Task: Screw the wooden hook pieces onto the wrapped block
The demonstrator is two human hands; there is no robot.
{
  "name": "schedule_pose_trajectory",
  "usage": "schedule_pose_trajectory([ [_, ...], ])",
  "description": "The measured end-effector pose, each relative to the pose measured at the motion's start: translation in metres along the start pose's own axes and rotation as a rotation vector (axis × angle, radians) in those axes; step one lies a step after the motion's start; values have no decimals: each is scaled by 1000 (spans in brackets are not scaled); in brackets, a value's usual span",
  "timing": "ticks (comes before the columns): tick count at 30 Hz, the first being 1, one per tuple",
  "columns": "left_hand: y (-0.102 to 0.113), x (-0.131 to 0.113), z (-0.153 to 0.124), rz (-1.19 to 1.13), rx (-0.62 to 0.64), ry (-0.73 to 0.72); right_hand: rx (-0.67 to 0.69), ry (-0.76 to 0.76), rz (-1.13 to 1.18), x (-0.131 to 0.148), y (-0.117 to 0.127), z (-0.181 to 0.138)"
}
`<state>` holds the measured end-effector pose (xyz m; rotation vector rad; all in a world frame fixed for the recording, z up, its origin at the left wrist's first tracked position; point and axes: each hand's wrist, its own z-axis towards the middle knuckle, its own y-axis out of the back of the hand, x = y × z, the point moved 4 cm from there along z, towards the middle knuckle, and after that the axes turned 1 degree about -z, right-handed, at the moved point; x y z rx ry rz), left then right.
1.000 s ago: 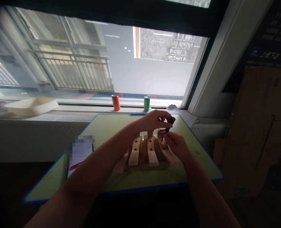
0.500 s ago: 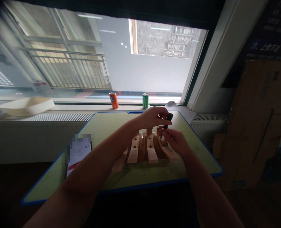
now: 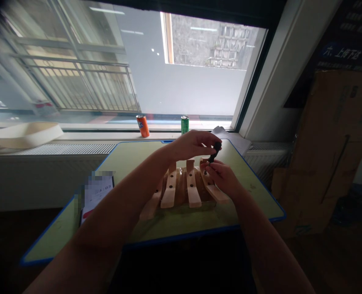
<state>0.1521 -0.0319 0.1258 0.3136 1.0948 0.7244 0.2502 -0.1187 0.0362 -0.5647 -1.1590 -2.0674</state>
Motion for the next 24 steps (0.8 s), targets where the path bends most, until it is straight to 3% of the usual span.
schedule_pose_trajectory([
  [5, -1, 10, 3, 149, -109, 53, 2, 24, -6, 0, -2, 1],
  [10, -4, 6, 3, 223, -112, 48, 30, 41, -11, -1, -2, 1],
  [18, -7, 1, 2, -128, 25, 28, 34, 28, -36, 0, -1, 1],
  [24, -2, 12, 4, 138, -191, 92, 28, 8, -50, -1, 0, 0],
])
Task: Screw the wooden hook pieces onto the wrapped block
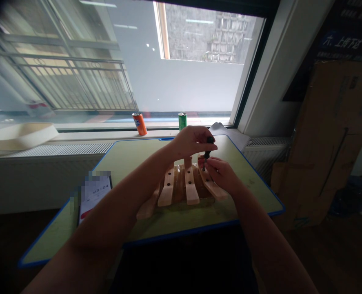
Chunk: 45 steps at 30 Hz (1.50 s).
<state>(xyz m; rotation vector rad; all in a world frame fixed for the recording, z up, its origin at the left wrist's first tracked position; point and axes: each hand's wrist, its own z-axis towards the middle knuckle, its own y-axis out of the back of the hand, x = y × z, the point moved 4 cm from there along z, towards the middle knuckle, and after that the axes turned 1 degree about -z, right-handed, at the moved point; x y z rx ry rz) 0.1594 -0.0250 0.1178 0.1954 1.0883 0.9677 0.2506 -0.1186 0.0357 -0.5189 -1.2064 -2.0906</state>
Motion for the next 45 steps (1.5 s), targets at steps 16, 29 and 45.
schedule_pose_trajectory([
  [16, 14, -8, -5, -64, 111, -102, -10, -25, 42, -1, 0, -2],
  [29, 12, -6, -4, 213, 33, -48, -277, -21, 33, 14, 23, 18],
  [45, 17, -16, -7, 258, 17, -145, -235, -71, 191, 10, 18, 16],
])
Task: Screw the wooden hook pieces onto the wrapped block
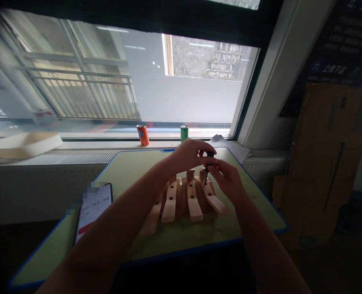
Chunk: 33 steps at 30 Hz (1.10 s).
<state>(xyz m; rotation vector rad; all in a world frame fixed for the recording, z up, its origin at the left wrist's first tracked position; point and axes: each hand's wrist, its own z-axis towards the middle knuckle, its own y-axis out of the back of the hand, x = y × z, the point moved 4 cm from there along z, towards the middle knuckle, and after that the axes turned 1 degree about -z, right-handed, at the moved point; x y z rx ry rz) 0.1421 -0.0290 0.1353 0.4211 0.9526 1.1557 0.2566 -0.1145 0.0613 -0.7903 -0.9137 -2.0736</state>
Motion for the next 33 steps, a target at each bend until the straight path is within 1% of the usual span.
schedule_pose_trajectory([
  [3, 0, 0, -1, -12, -12, 4, -63, -25, 26, -7, 0, 1],
  [6, 1, 1, -1, -11, -43, 46, -138, -55, 55, -15, 0, 3],
  [8, 2, 0, -1, 20, -41, 72, -153, -66, 32, -15, -3, 4],
  [11, 1, -3, 1, 80, -38, 62, -146, -58, -94, -8, -6, 3],
  [13, 1, -4, 2, 97, -40, 44, -149, -39, -134, -3, -6, 1],
  [15, 1, -2, 1, 64, -33, 43, -135, -17, -108, 0, -5, -2],
  [18, 1, 1, -1, -53, 0, 42, -104, -3, -74, -3, -2, -6],
  [21, 0, 1, -2, -148, 42, 19, -128, -20, -100, -9, 2, -7],
  [24, -1, -1, -2, -177, 78, -2, -118, -11, -73, -12, 3, -6],
  [27, -3, -3, -1, -164, 115, -26, -76, 10, -72, -10, 2, -7],
  [30, -4, -4, -1, -160, 93, -27, -51, 5, -119, -7, 0, -7],
  [33, -2, -1, -1, -89, 4, 36, -87, -18, -108, -8, 1, -7],
])
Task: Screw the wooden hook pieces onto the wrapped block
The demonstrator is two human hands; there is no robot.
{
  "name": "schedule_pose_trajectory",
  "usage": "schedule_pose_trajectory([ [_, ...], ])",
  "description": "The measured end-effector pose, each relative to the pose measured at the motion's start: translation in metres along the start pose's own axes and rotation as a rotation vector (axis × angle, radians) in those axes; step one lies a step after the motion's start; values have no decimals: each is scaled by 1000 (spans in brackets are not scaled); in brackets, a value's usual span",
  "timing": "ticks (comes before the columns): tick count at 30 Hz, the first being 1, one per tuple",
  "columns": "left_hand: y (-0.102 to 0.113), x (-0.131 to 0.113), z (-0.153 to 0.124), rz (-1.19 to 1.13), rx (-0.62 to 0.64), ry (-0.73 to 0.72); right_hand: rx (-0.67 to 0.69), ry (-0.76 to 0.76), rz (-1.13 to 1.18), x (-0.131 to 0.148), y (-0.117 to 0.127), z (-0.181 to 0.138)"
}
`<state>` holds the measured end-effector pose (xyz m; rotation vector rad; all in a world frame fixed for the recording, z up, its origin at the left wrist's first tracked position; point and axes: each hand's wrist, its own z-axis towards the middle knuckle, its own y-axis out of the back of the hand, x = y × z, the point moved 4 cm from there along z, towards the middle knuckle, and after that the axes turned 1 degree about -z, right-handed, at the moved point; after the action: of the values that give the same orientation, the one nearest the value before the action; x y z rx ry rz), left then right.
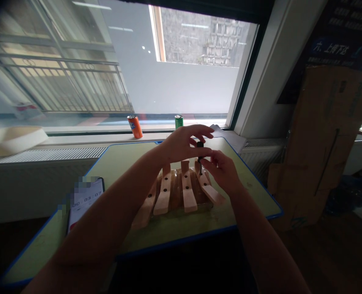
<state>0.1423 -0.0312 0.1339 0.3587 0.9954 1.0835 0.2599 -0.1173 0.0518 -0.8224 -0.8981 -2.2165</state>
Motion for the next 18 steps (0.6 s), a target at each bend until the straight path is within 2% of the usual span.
schedule_pose_trajectory([
  [3, 4, 3, 1, 192, -74, 74, 5, -6, -11, 1, -1, 1],
  [7, 6, 0, 3, 310, -55, 58, 45, 24, -77, 6, -2, 1],
  [10, 5, -3, 3, 249, -28, 24, 49, 66, -67, 8, -2, 0],
  [13, 3, -5, 1, 86, 19, 12, 26, 99, -11, 7, 0, -1],
  [16, 0, -7, -2, -57, 92, -9, 34, 79, 17, 3, 1, -3],
  [18, 0, -8, -3, -64, 93, -16, 30, 51, 38, 0, 0, -3],
])
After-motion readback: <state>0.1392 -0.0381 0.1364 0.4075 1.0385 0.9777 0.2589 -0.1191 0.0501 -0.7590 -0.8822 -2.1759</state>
